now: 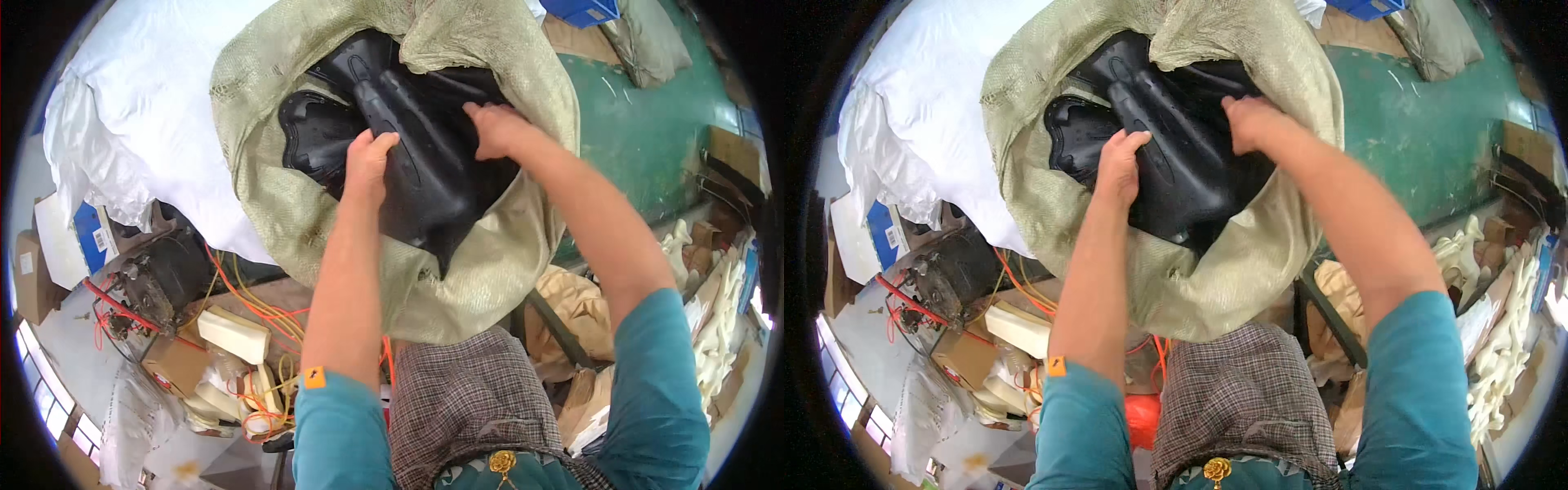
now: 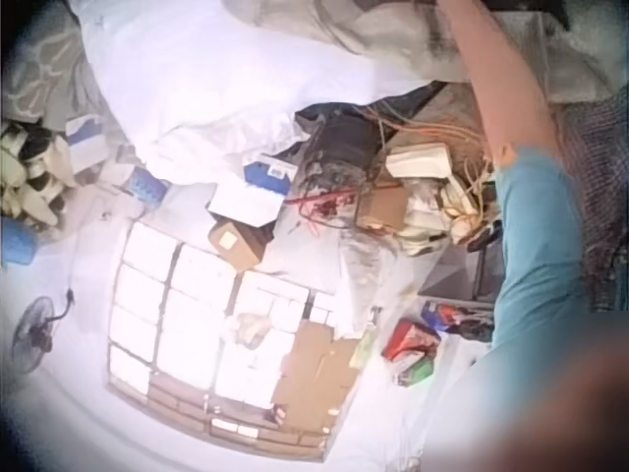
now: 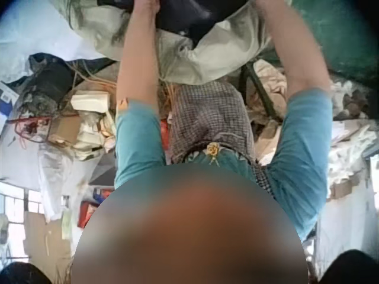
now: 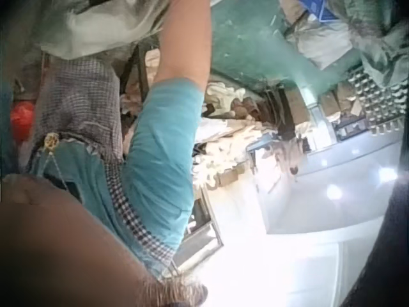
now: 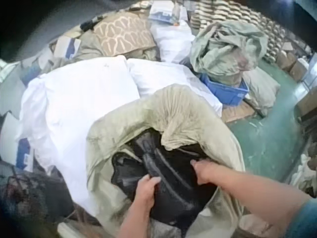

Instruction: Sorting and stacking black plastic bicycle seat shells on a workbench in a factory.

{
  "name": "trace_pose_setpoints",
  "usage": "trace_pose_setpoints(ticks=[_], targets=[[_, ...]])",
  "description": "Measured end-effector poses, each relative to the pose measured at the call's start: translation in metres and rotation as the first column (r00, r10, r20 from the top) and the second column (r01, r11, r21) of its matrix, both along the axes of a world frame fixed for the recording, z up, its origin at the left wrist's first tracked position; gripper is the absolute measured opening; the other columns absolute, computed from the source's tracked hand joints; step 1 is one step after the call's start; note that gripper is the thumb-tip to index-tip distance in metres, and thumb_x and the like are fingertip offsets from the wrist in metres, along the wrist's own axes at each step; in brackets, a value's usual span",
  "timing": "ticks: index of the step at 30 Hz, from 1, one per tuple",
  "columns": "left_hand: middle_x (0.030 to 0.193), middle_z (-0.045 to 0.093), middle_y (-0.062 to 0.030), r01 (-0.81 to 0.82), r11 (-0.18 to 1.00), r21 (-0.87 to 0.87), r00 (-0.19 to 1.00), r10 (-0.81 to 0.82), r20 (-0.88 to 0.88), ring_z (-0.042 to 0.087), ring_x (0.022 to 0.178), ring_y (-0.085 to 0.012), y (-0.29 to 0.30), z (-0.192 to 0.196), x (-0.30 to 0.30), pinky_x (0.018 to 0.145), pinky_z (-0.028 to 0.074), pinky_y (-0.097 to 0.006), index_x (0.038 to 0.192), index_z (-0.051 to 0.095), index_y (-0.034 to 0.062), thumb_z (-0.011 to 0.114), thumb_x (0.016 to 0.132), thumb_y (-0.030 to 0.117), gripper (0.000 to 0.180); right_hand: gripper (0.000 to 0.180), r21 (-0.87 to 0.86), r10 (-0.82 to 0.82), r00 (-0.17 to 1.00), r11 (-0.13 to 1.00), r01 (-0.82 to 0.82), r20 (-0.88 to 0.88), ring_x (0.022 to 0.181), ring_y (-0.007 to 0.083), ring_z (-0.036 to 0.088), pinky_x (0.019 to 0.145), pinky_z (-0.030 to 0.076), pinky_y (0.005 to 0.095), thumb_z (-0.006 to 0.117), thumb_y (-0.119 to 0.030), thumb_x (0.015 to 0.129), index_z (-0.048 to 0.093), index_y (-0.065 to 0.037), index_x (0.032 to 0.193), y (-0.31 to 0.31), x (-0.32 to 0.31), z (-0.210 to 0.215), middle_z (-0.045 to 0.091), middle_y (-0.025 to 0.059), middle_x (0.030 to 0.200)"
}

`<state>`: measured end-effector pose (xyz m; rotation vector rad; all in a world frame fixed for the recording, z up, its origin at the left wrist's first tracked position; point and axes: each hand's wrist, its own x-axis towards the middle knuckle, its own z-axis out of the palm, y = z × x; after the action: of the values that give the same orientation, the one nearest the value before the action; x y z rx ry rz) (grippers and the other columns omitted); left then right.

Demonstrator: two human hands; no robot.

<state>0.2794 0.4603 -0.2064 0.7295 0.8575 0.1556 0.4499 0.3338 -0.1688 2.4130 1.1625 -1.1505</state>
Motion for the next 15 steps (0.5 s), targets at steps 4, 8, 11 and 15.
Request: trace_pose_setpoints(ticks=[4,8,11,15], targets=[[0.098,0.058,-0.0102,-0.042,0.977,0.207,0.993,0.065,-0.103,0.055,0.088,-0.0177,-0.043,-0.017,0.038,0.076,0.044,-0.029,0.104,0.05,-0.0013,0.075,0.067,0.012,0.046,0.062,-0.016,0.003,0.994,1.0,-0.001,0.11,0.102,0.0294,0.057,0.087,0.046,0.0397,0.075,-0.015,0.057,0.052,0.002,0.113,-0.004,0.008,-0.022,0.058,0.0226,0.105],[0.105,0.056,-0.0152,-0.031,0.964,0.265,0.986,0.073,-0.149,0.054,0.095,-0.0202,-0.062,-0.025,0.03,0.085,0.042,-0.029,0.119,0.04,-0.0041,0.075,0.069,0.014,0.065,0.056,-0.077,-0.032,0.998,0.997,0.028,-0.045,0.099,0.0313,0.058,0.083,0.047,0.0386,0.075,-0.017,0.054,0.055,0.007,0.101,0.003,0.014,-0.01,0.059,0.0243,0.101],[0.106,0.058,-0.0148,-0.062,0.997,0.047,0.995,0.066,-0.078,0.055,0.097,-0.0204,-0.079,-0.019,-0.001,0.088,0.041,-0.029,0.126,0.038,-0.0072,0.07,0.074,0.012,0.064,0.073,0.163,-0.237,0.896,0.935,0.315,-0.376,0.102,0.0263,0.056,0.087,0.044,0.0322,0.077,-0.017,0.051,0.051,0.006,0.115,-0.033,0.025,-0.005,0.059,0.0198,0.107],[0.11,0.059,-0.0116,-0.286,0.934,-0.214,0.955,0.297,0.019,0.054,0.103,-0.0228,-0.089,0.0,-0.057,0.094,0.038,-0.033,0.115,0.052,-0.0043,0.056,0.082,0.014,0.038,0.073,-0.189,-0.473,0.4,0.798,0.572,-0.785,0.1,0.0165,0.053,0.09,0.04,0.0301,0.076,-0.008,0.058,0.046,0.001,0.124,-0.077,0.021,0.018,0.058,0.0072,0.109]])
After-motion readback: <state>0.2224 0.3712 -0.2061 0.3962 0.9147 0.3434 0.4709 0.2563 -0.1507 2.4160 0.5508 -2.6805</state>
